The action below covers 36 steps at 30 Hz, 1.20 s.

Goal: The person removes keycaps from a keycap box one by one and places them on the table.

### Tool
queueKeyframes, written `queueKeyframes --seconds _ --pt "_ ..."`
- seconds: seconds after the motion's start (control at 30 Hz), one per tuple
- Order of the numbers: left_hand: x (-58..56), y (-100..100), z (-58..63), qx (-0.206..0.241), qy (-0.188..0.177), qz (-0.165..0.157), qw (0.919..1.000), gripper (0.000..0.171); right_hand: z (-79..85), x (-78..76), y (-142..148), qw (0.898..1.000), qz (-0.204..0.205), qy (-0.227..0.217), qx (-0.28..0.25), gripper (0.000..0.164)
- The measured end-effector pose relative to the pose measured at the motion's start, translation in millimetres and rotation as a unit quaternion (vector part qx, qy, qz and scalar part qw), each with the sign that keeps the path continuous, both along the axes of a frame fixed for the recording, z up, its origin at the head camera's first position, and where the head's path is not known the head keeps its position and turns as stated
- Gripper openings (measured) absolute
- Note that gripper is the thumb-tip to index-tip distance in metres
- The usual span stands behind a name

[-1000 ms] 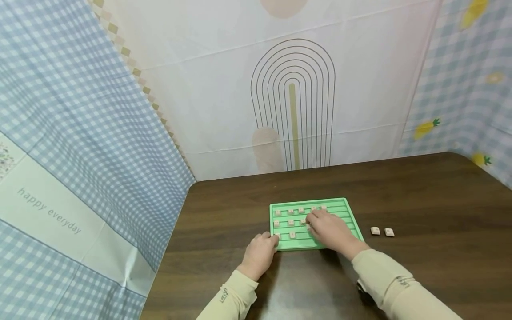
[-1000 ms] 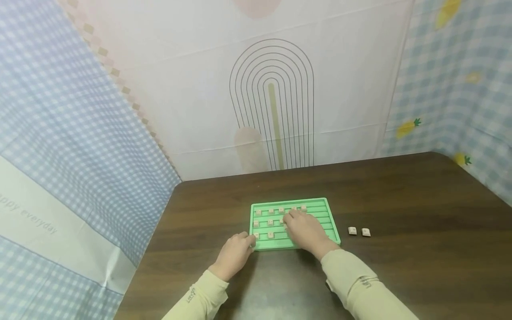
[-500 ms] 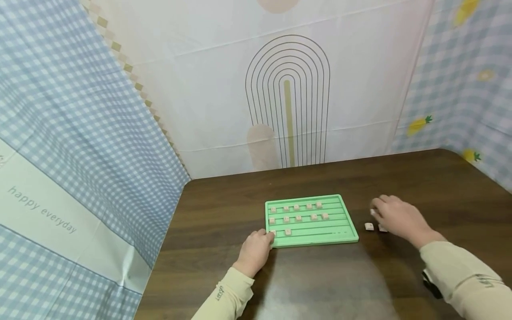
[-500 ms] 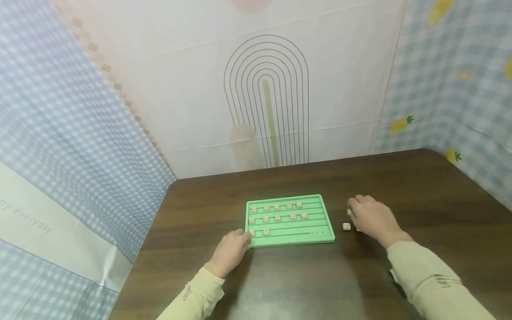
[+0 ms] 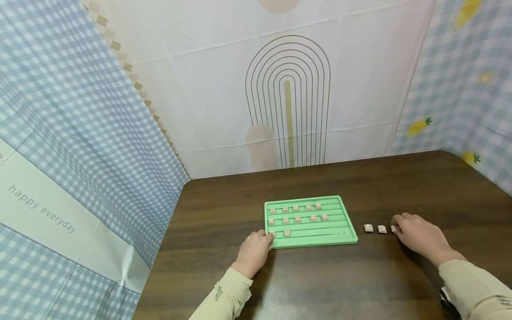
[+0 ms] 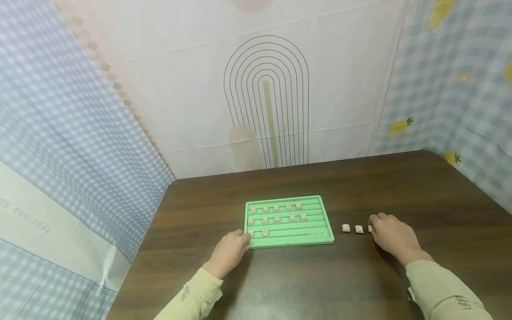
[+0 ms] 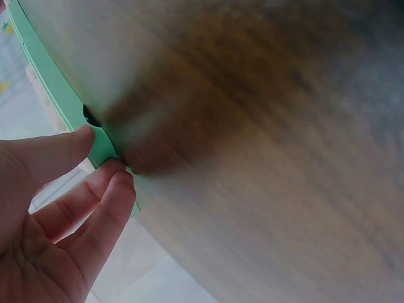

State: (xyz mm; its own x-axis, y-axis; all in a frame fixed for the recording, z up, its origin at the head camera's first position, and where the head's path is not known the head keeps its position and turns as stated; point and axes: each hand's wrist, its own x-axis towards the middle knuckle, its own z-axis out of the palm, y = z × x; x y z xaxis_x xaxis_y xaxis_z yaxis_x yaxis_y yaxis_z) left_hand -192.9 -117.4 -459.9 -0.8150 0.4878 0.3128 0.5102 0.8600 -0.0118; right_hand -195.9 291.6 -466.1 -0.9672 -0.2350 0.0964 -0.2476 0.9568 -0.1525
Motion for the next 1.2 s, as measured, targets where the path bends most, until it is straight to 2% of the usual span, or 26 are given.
queueKeyframes --seconds 0.2,0.37,0.47,0.6,0.73,0.97,1.1,1.2 --pt "-0.8 -2 0.7 -0.004 0.006 0.002 1.0000 0.009 3.7 -2.2 -3 1.000 0.001 0.007 0.003 0.019" --pt "-0.2 -3 1.9 -0.006 0.012 0.001 0.9999 0.009 18.8 -5.7 -16 1.000 0.001 0.021 -0.003 0.033" --pt "0.4 -5 1.8 -0.008 0.008 0.003 0.9999 0.009 30.1 -12.1 -35 0.999 0.017 0.039 -0.014 0.032" --pt "2.2 -5 2.5 -0.010 0.000 0.006 0.9999 0.008 38.0 -19.8 -77 0.996 0.054 0.061 -0.039 0.027" --pt "3.1 -2 1.5 -0.019 0.004 0.001 0.9998 0.008 33.8 -21.9 -124 0.992 0.093 0.065 -0.059 0.023" --pt "2.9 -1 0.7 -0.035 0.015 0.005 0.9993 0.008 16.7 -24.0 -199 0.983 0.151 0.076 -0.071 0.021" --pt "3.5 0 0.9 -0.041 0.018 0.007 0.9990 0.008 6.5 -22.9 -228 0.978 0.176 0.090 -0.057 0.015" --pt "3.0 1 1.0 -0.048 0.026 0.006 0.9985 0.008 0.9 -22.5 -239 0.975 0.180 0.119 -0.048 0.008"
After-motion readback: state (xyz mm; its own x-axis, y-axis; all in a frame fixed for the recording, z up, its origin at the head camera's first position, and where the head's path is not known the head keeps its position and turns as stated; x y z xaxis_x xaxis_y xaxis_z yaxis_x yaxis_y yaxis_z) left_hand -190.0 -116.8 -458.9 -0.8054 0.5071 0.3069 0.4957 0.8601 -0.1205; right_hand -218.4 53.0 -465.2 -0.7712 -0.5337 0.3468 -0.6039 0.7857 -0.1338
